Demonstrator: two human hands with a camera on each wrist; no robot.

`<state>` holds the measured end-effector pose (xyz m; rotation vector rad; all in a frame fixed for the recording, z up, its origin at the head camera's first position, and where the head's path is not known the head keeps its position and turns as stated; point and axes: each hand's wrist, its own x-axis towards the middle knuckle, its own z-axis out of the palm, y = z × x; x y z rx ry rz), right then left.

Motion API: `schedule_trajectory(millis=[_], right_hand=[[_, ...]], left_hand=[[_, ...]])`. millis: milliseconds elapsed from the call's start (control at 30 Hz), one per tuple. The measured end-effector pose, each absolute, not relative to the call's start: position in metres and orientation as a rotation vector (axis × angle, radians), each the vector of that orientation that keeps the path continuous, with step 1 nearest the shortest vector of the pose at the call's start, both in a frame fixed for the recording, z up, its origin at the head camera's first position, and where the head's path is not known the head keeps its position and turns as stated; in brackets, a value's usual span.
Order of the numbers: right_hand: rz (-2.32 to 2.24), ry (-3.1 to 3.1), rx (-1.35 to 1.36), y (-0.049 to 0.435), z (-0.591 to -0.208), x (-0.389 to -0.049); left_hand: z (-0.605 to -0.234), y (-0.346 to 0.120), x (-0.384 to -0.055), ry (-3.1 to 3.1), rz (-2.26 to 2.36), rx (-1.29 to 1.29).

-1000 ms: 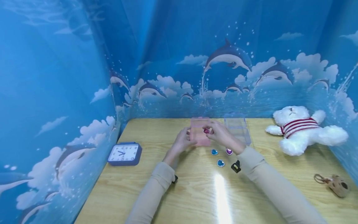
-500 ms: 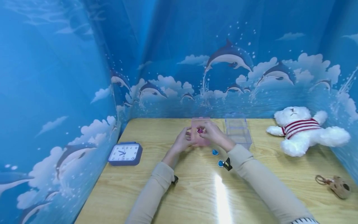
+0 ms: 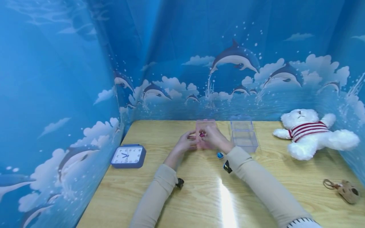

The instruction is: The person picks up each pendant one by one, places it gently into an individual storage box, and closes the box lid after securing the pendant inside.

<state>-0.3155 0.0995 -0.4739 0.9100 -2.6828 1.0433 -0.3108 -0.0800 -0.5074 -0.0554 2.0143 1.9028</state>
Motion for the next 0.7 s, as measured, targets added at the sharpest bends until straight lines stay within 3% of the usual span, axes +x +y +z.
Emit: schedule_trajectory(millis=[700], right_hand=[[0.852,-2.919,0.613,0.091,-0.490,-0.322]], left_hand=[[-0.509,-0.084,-0.308,1.928,1.924,-0.022]])
